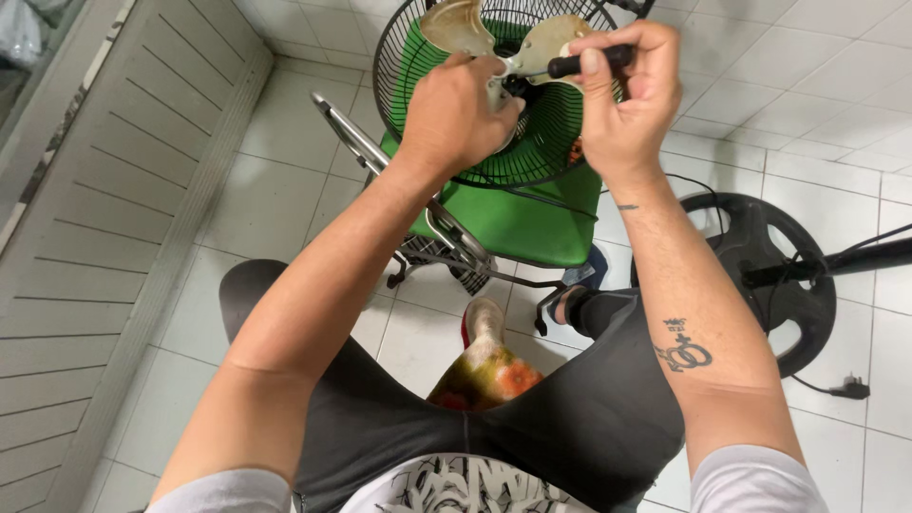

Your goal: The person disassembles a standing electric fan by removing the front grille and then unscrewing the fan blade from the motor hub using a screwdriver. The person removes the front grille and then uses a screwdriver to loosen the central nut holding the fan blade.

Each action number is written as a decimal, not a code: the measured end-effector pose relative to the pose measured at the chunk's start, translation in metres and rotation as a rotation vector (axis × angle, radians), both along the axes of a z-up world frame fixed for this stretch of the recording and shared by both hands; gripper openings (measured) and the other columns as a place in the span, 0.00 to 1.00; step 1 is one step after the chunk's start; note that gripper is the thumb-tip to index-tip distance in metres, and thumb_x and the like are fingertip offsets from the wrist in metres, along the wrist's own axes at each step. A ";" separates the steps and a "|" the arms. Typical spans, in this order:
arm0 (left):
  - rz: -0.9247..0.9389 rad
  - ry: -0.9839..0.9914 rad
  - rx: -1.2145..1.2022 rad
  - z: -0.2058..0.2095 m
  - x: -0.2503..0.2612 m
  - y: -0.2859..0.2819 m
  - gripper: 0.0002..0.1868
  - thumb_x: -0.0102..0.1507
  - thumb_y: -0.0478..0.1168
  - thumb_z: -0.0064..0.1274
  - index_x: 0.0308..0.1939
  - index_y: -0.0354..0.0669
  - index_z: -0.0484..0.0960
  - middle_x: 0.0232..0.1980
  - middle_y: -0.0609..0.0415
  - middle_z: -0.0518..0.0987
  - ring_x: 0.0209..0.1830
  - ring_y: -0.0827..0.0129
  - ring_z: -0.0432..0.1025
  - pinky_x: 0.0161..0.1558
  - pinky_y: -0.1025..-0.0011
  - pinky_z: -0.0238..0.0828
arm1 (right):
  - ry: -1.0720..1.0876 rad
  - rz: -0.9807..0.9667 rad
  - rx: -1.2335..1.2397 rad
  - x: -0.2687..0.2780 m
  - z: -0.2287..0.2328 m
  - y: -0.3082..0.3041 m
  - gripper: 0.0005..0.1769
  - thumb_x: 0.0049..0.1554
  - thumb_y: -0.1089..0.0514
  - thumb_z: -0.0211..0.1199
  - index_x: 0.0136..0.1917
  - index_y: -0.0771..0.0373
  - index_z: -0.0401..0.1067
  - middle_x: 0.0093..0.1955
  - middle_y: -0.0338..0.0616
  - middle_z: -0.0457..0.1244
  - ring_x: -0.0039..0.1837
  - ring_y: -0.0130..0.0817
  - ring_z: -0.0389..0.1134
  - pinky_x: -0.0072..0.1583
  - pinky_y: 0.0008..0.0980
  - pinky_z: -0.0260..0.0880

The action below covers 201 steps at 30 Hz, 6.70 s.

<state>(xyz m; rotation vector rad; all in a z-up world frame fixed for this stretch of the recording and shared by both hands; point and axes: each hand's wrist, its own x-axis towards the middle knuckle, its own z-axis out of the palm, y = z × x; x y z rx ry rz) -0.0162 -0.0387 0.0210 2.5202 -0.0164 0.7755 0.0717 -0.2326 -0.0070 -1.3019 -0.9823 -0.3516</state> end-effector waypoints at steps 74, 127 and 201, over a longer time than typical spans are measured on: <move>0.020 0.145 -0.074 -0.020 0.055 0.109 0.29 0.59 0.37 0.56 0.66 0.41 0.76 0.69 0.32 0.71 0.69 0.39 0.66 0.69 0.48 0.57 | 0.105 -0.688 -0.750 0.083 0.030 -0.013 0.16 0.64 0.48 0.70 0.49 0.64 0.78 0.41 0.49 0.70 0.43 0.42 0.72 0.47 0.38 0.70; -0.086 -0.376 -0.559 0.028 0.181 0.148 0.49 0.61 0.46 0.77 0.75 0.34 0.60 0.66 0.40 0.75 0.61 0.59 0.74 0.61 0.64 0.75 | 0.457 -0.196 -0.123 0.180 0.010 0.022 0.24 0.70 0.51 0.57 0.76 0.60 0.65 0.52 0.35 0.70 0.34 0.17 0.62 0.35 0.19 0.58; 0.136 0.147 -0.397 -0.001 -0.012 0.070 0.45 0.57 0.58 0.68 0.69 0.37 0.67 0.69 0.35 0.63 0.65 0.42 0.69 0.62 0.54 0.70 | 0.754 -0.324 -0.267 0.040 -0.060 -0.034 0.38 0.64 0.40 0.59 0.74 0.71 0.61 0.70 0.47 0.64 0.70 0.31 0.63 0.69 0.27 0.61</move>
